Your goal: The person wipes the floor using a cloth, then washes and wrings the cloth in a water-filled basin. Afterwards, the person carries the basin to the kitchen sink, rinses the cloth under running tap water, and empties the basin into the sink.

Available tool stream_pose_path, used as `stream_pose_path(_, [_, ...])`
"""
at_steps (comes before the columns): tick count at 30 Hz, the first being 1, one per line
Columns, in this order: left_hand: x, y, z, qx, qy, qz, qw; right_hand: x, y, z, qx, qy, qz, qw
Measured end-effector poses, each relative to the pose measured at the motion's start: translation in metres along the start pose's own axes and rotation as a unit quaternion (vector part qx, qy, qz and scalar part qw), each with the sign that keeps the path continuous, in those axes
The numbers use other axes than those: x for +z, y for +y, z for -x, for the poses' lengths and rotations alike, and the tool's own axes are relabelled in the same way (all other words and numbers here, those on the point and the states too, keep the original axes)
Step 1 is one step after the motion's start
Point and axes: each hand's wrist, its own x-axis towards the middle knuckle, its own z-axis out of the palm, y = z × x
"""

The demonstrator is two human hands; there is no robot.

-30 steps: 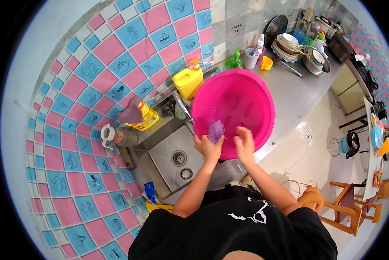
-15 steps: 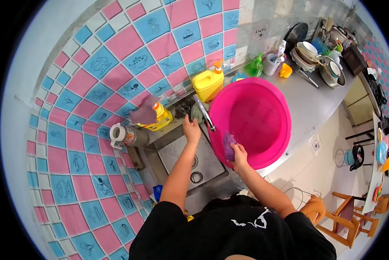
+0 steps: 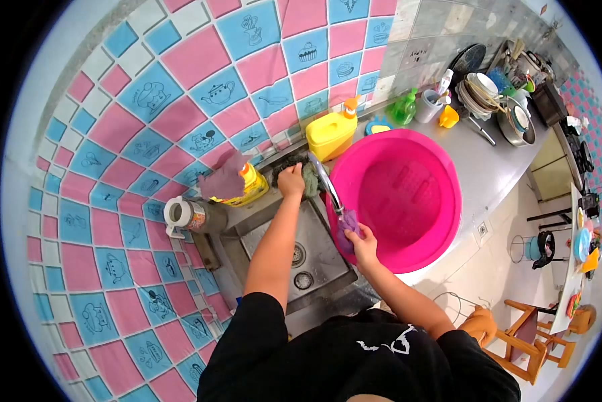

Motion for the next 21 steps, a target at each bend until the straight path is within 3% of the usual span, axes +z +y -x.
stream_pose_path(2, [0.007,-0.002,-0.002,-0.186,-0.025,0.139,0.972,0.002,0.003,-0.003,0.004,-0.002,-0.002,1.0])
stream_pose_path(3, [0.014,-0.01,0.0,-0.186,-0.025,0.14,0.972,0.003,0.004,-0.004,0.007,-0.005,-0.006,1.0])
stream_pose_path(5, [0.031,-0.023,0.01,-0.113,0.153,0.1,0.977,0.002,0.002,-0.003,0.024,-0.012,-0.009,1.0])
stream_pose_path(7, [0.021,-0.005,0.041,-0.114,0.192,0.144,0.964,-0.003,0.002,-0.003,0.042,-0.018,-0.013,0.999])
stream_pose_path(9, [0.025,0.0,0.087,-0.063,0.147,0.165,0.973,-0.01,0.012,-0.008,0.064,-0.004,0.0,0.998])
stream_pose_path(11, [0.024,0.011,0.126,-0.054,0.029,0.181,0.981,-0.028,0.035,-0.023,0.075,0.016,0.012,0.997])
stream_pose_path(12, [0.062,-0.022,0.138,-0.068,-0.035,0.295,0.952,-0.034,0.04,-0.027,0.084,0.036,0.028,0.995])
stream_pose_path(14, [0.06,-0.021,0.148,0.036,-0.026,0.057,0.997,-0.037,0.035,-0.022,0.08,0.062,0.023,0.995])
stream_pose_path(15, [0.056,-0.015,0.146,0.037,-0.027,0.058,0.997,-0.044,0.037,-0.025,0.05,0.054,0.043,0.996])
stream_pose_path(17, [0.045,-0.004,0.139,-0.054,-0.122,0.099,0.986,-0.053,0.035,-0.026,0.014,0.064,0.089,0.994])
stream_pose_path(20, [0.072,-0.022,0.133,-0.031,-0.144,0.2,0.969,-0.06,0.015,-0.026,0.02,0.051,0.057,0.997])
stream_pose_path(21, [0.042,0.01,0.136,-0.043,-0.152,0.268,0.95,-0.06,0.001,-0.021,0.005,0.058,0.063,0.996])
